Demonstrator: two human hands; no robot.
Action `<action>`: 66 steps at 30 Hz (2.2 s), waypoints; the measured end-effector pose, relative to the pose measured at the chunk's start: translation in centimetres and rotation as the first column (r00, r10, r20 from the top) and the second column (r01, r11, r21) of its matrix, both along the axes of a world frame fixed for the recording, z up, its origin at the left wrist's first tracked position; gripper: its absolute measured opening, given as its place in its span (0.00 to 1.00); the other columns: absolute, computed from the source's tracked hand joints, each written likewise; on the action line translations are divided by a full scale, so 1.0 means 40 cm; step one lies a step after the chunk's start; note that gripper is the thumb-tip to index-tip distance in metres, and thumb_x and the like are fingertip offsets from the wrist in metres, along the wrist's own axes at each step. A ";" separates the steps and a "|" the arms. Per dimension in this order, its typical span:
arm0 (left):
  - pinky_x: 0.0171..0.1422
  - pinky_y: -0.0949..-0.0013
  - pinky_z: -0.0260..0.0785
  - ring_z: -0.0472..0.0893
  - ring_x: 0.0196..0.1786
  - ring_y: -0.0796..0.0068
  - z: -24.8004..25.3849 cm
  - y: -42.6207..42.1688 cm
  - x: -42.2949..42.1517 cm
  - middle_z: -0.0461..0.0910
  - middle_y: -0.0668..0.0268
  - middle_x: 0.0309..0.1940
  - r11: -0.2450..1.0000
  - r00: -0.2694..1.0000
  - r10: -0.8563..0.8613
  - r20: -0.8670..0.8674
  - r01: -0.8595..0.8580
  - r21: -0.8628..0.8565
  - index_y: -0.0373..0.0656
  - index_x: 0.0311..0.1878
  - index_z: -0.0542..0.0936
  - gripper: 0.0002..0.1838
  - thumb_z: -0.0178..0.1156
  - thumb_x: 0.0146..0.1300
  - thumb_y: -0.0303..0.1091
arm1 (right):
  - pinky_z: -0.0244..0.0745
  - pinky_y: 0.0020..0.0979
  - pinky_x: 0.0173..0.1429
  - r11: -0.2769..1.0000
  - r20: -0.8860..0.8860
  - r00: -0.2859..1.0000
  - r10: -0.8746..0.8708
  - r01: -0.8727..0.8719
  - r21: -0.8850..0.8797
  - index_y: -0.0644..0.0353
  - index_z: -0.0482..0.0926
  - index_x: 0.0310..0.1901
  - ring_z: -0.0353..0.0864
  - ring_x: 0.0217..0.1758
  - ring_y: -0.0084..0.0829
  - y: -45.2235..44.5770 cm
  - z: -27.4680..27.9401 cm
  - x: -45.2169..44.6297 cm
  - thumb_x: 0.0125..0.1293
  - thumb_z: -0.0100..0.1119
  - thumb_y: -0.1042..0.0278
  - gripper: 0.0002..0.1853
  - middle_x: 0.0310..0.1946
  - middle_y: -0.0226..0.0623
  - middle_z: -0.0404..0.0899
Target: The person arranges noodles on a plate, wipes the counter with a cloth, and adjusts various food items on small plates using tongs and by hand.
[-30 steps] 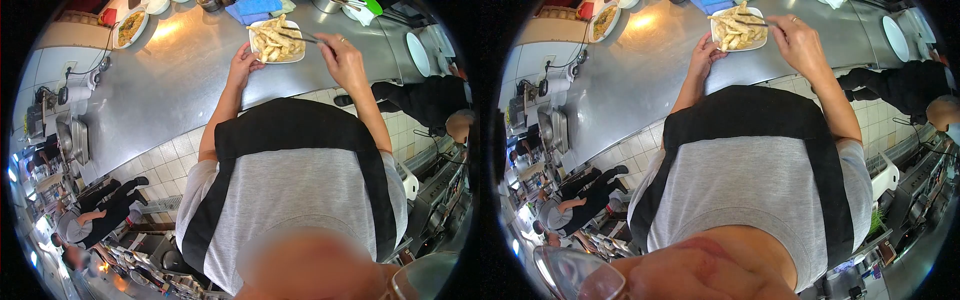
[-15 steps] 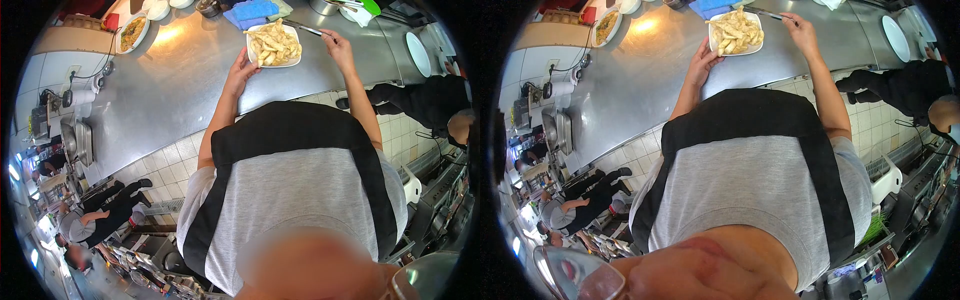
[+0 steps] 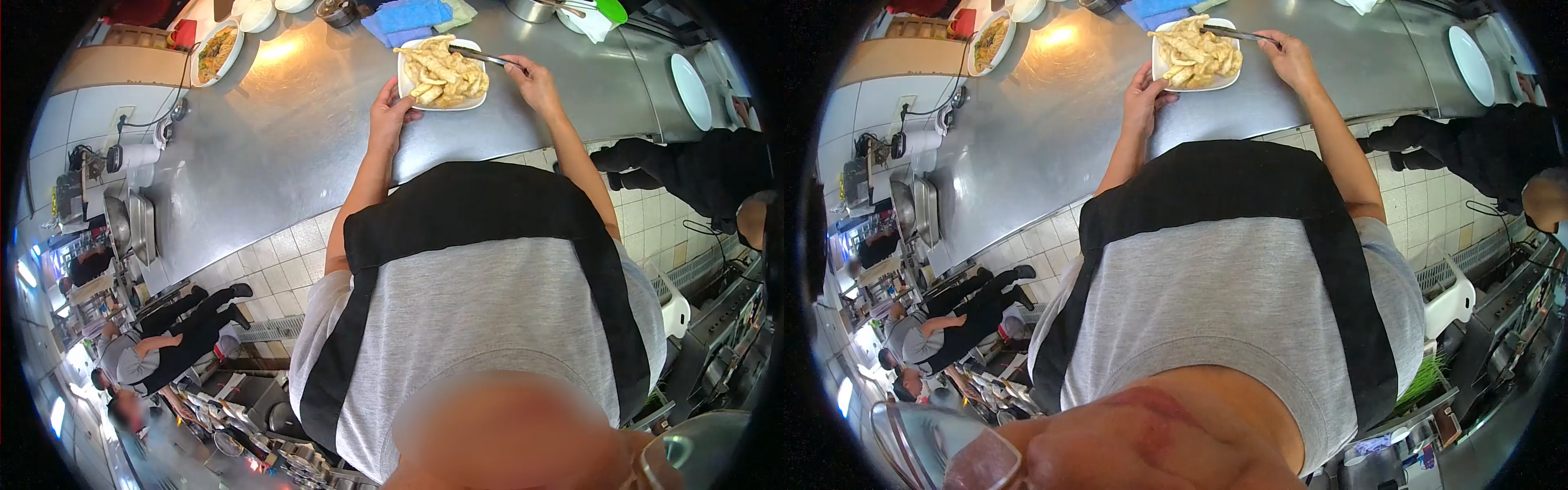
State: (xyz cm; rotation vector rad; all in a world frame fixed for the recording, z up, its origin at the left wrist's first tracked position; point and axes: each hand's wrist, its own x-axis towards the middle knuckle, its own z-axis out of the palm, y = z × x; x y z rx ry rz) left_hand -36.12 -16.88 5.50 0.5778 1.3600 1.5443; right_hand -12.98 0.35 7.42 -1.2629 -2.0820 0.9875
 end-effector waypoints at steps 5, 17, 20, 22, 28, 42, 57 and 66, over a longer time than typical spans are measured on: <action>0.43 0.70 0.77 0.79 0.41 0.72 0.023 -0.014 -0.003 0.74 0.60 0.50 0.998 0.995 -0.034 0.095 0.029 0.050 0.39 0.67 0.59 0.31 0.54 0.60 0.23 | 0.68 0.26 0.35 0.999 -0.127 0.992 0.005 -0.001 0.037 0.50 0.81 0.48 0.70 0.27 0.23 -0.003 0.096 0.063 0.63 0.57 0.62 0.12 0.27 0.32 0.78; 0.42 0.71 0.77 0.79 0.41 0.74 0.020 0.006 -0.018 0.75 0.63 0.50 0.994 0.992 -0.110 0.059 0.111 -0.002 0.41 0.69 0.59 0.32 0.51 0.60 0.23 | 0.64 0.27 0.33 0.974 0.009 0.983 0.183 -0.182 0.136 0.51 0.80 0.48 0.67 0.26 0.26 0.022 0.158 0.152 0.64 0.57 0.61 0.13 0.23 0.33 0.72; 0.40 0.72 0.77 0.79 0.39 0.76 0.019 0.013 -0.025 0.76 0.65 0.49 0.993 0.992 -0.116 0.058 0.117 -0.015 0.41 0.68 0.62 0.30 0.51 0.59 0.23 | 0.65 0.26 0.35 0.978 -0.149 0.978 0.149 -0.124 0.171 0.52 0.80 0.49 0.68 0.28 0.23 0.062 0.148 0.141 0.65 0.56 0.61 0.13 0.25 0.30 0.72; 0.39 0.72 0.77 0.79 0.38 0.77 0.018 0.015 -0.024 0.76 0.65 0.48 0.993 0.992 -0.110 0.065 0.112 -0.024 0.41 0.67 0.63 0.29 0.50 0.60 0.24 | 0.66 0.22 0.40 0.972 -0.102 0.985 0.136 -0.113 0.205 0.56 0.79 0.49 0.68 0.34 0.19 0.093 0.137 0.109 0.66 0.54 0.61 0.14 0.30 0.26 0.75; 0.39 0.71 0.77 0.79 0.37 0.77 0.018 0.011 -0.027 0.77 0.64 0.47 0.996 0.991 -0.090 0.094 0.092 -0.012 0.40 0.66 0.64 0.28 0.51 0.60 0.24 | 0.65 0.20 0.40 0.960 -0.025 0.961 0.276 -0.277 -0.044 0.56 0.79 0.49 0.68 0.33 0.18 0.193 0.041 0.042 0.67 0.54 0.61 0.14 0.29 0.24 0.74; 0.43 0.69 0.78 0.80 0.40 0.71 0.013 0.010 -0.028 0.77 0.59 0.50 0.995 0.993 -0.101 0.065 0.101 0.003 0.38 0.66 0.63 0.28 0.51 0.61 0.26 | 0.65 0.20 0.39 0.919 -0.215 0.945 0.246 -0.157 0.361 0.57 0.79 0.49 0.69 0.33 0.18 0.102 0.208 0.013 0.66 0.56 0.66 0.12 0.29 0.25 0.75; 0.43 0.67 0.78 0.79 0.40 0.72 0.018 0.008 -0.042 0.76 0.61 0.48 0.989 0.980 -0.151 0.126 0.149 0.026 0.38 0.66 0.62 0.29 0.51 0.60 0.24 | 0.60 0.21 0.28 1.000 -0.346 0.938 -0.001 -0.008 -0.023 0.55 0.81 0.46 0.65 0.23 0.17 -0.107 0.099 0.071 0.64 0.58 0.66 0.10 0.20 0.23 0.68; 0.48 0.68 0.76 0.80 0.42 0.71 0.014 0.002 -0.048 0.77 0.60 0.49 0.984 0.978 -0.178 0.108 0.174 0.045 0.38 0.67 0.61 0.28 0.52 0.63 0.28 | 0.64 0.24 0.31 0.936 -0.211 0.972 0.104 -0.023 0.352 0.55 0.81 0.47 0.67 0.25 0.24 -0.129 0.191 0.090 0.63 0.58 0.69 0.11 0.23 0.31 0.68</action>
